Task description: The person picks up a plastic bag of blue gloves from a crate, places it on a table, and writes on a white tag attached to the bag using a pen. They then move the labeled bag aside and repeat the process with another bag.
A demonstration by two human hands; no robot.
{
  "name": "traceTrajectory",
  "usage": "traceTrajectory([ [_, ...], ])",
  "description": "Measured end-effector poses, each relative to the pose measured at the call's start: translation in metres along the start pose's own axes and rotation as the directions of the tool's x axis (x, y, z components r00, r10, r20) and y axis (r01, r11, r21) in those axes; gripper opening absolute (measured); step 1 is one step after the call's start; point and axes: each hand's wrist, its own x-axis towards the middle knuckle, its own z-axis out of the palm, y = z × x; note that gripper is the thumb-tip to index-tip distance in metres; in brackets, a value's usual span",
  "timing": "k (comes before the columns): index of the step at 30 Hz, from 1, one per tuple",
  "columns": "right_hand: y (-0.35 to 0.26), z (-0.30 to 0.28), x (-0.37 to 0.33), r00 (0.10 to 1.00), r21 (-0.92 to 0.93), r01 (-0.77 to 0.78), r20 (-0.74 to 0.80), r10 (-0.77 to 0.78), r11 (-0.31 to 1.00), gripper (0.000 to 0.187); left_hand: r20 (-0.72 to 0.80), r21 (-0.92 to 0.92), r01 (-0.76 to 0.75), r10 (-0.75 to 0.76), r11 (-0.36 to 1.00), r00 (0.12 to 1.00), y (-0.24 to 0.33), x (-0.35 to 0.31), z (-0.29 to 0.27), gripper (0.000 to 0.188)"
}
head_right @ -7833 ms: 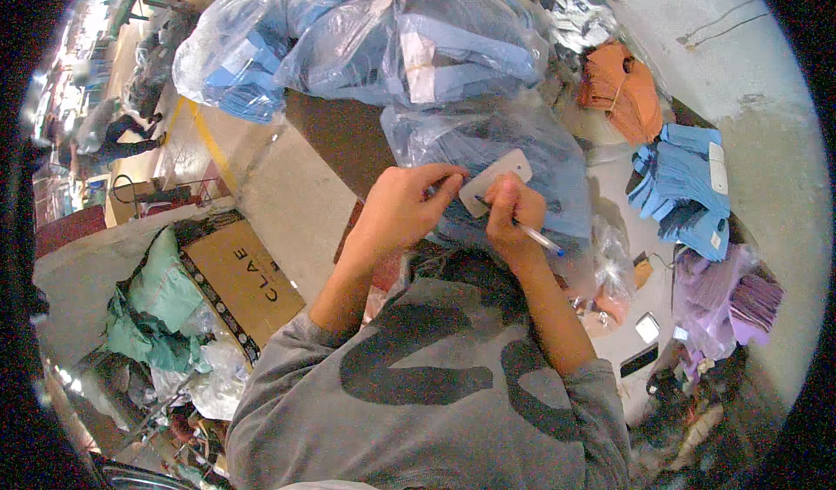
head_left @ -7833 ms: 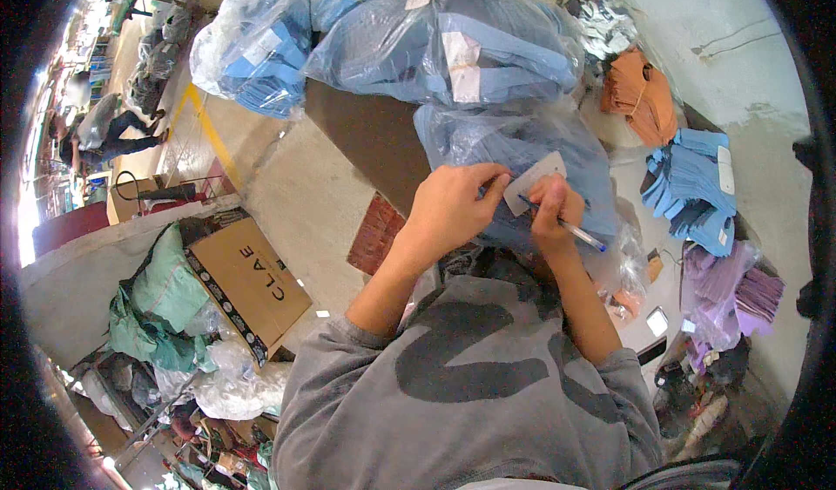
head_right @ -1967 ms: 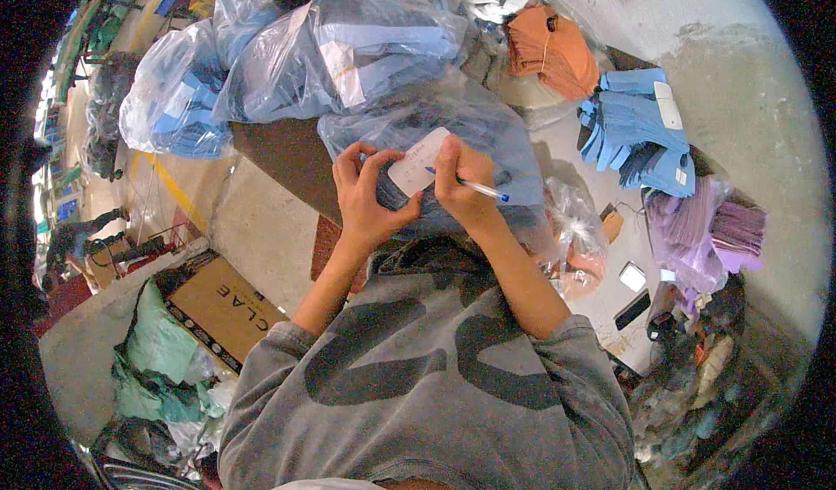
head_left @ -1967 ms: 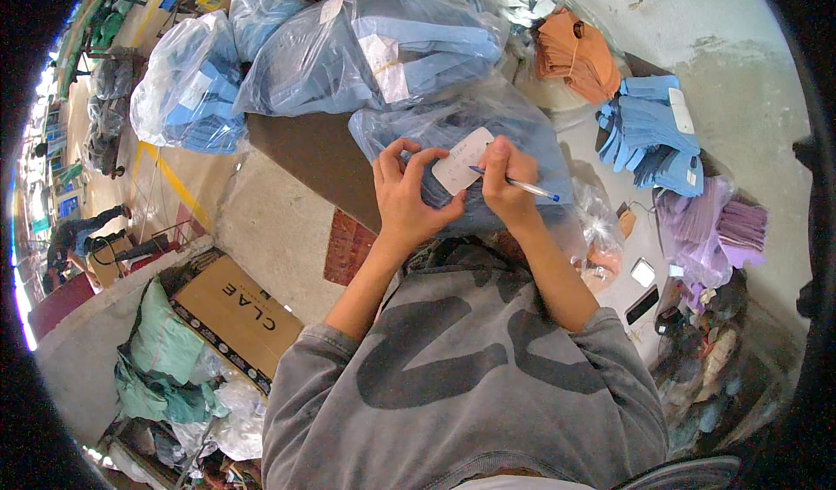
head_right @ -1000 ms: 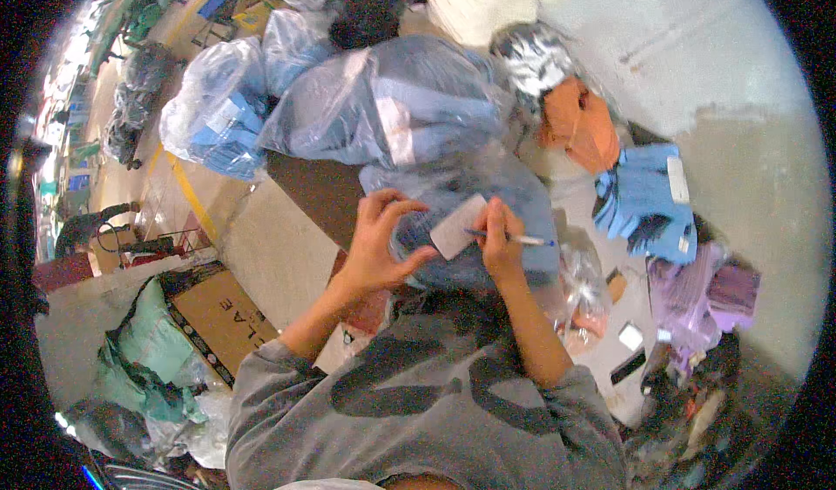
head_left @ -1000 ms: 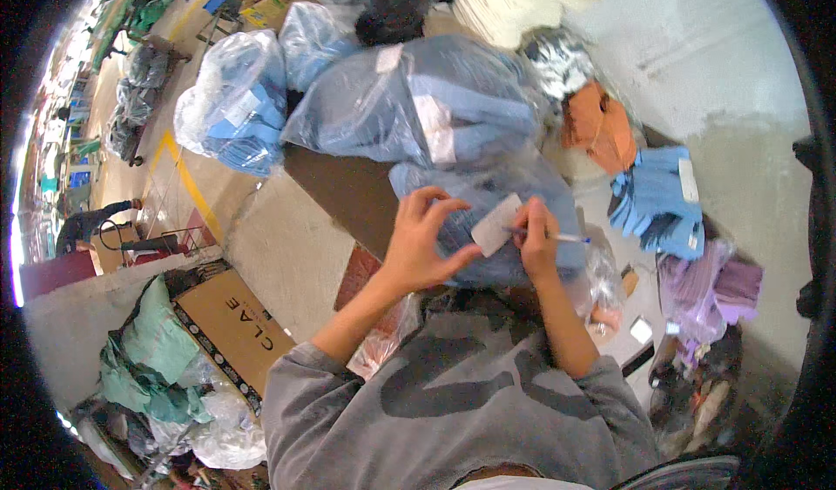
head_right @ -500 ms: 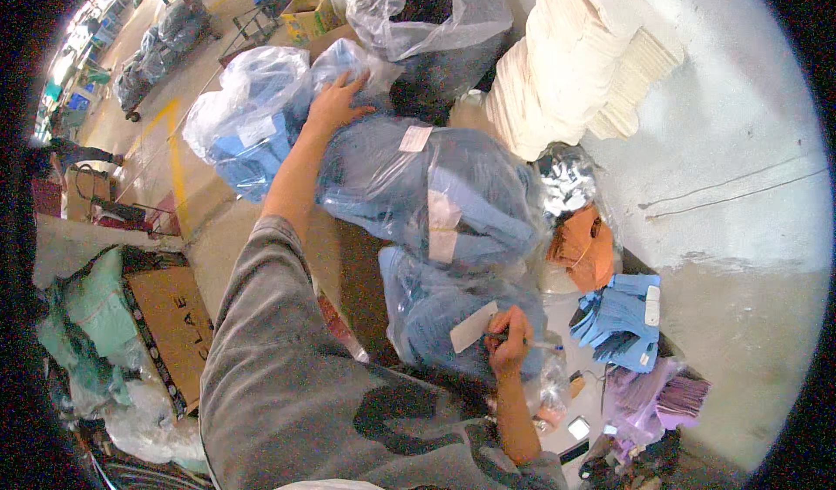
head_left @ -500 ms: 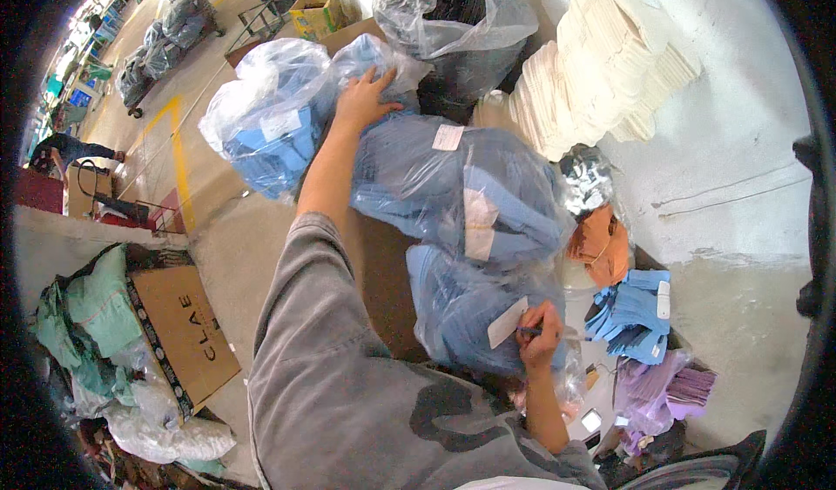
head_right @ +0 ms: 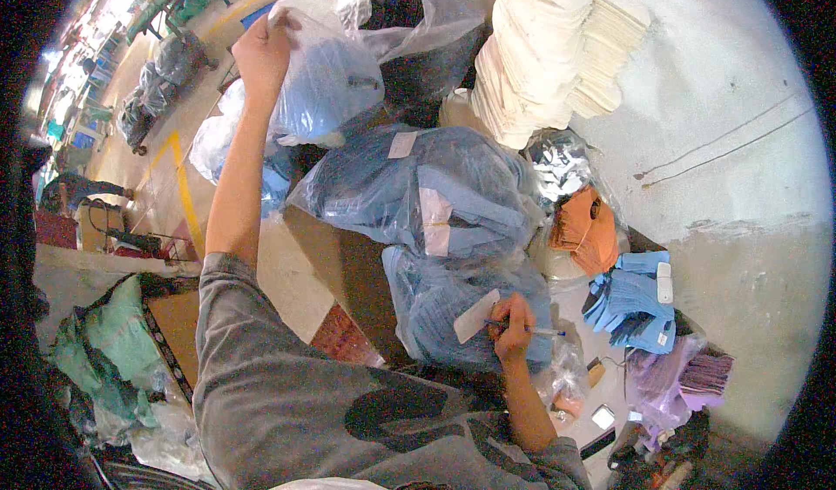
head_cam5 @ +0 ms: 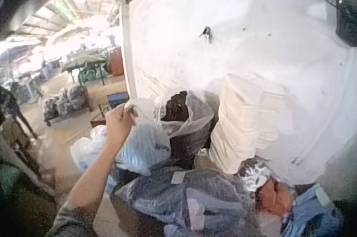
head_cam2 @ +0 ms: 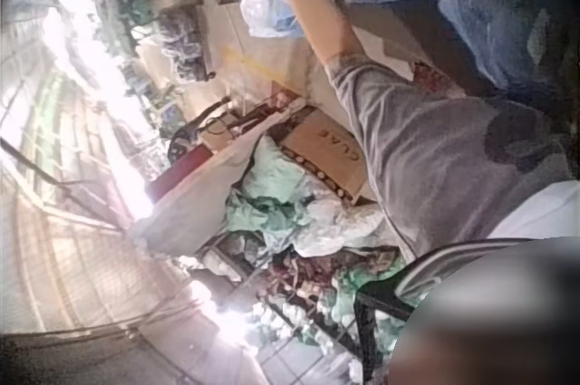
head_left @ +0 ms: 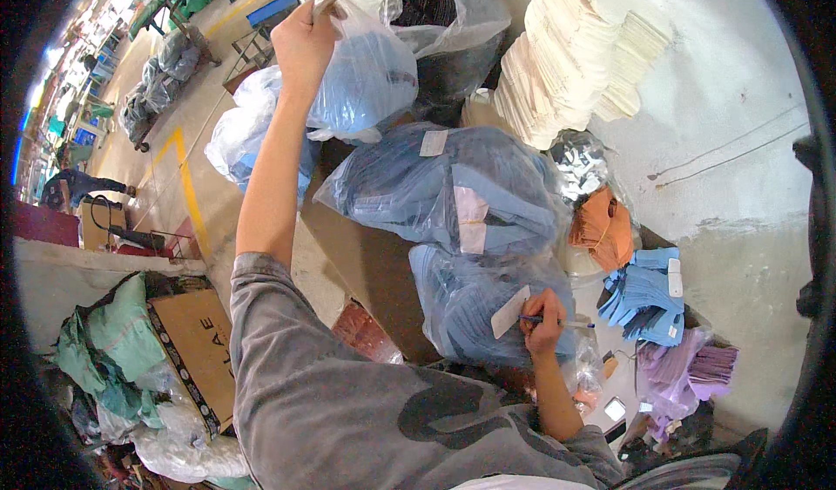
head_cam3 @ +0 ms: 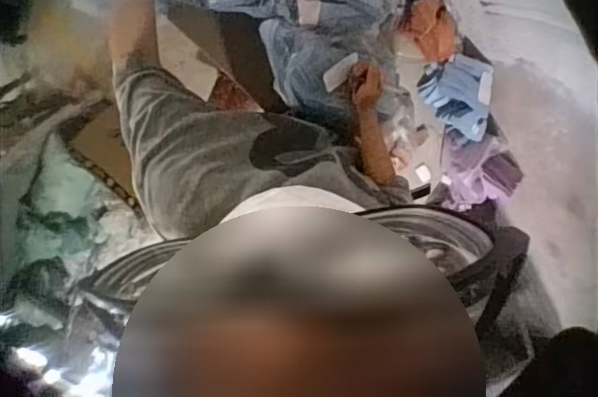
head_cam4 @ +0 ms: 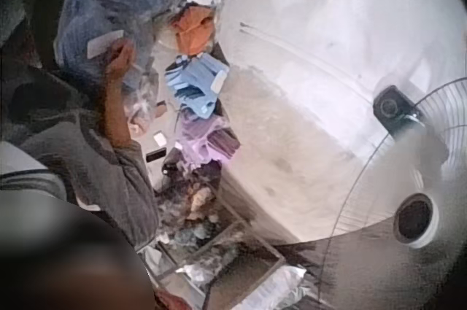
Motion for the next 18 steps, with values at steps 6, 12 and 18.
traceTrajectory([
  [6,0.002,0.003,-0.001,0.998,-0.032,-0.022,-0.060,0.020,0.999,0.045,-0.386,0.133,0.210,-0.145,0.969,0.911,0.046,0.052,-0.045,0.040],
  [12,0.001,0.000,-0.002,0.999,-0.027,0.039,0.007,-0.039,0.999,0.044,-0.198,0.392,0.091,-0.013,0.915,0.980,-0.026,0.078,-0.076,0.033],
  [18,0.006,0.000,-0.006,0.996,-0.128,0.058,-0.058,-0.066,0.990,0.044,0.666,-0.614,0.780,-0.609,-0.122,0.430,-0.096,-0.050,0.033,0.019],
])
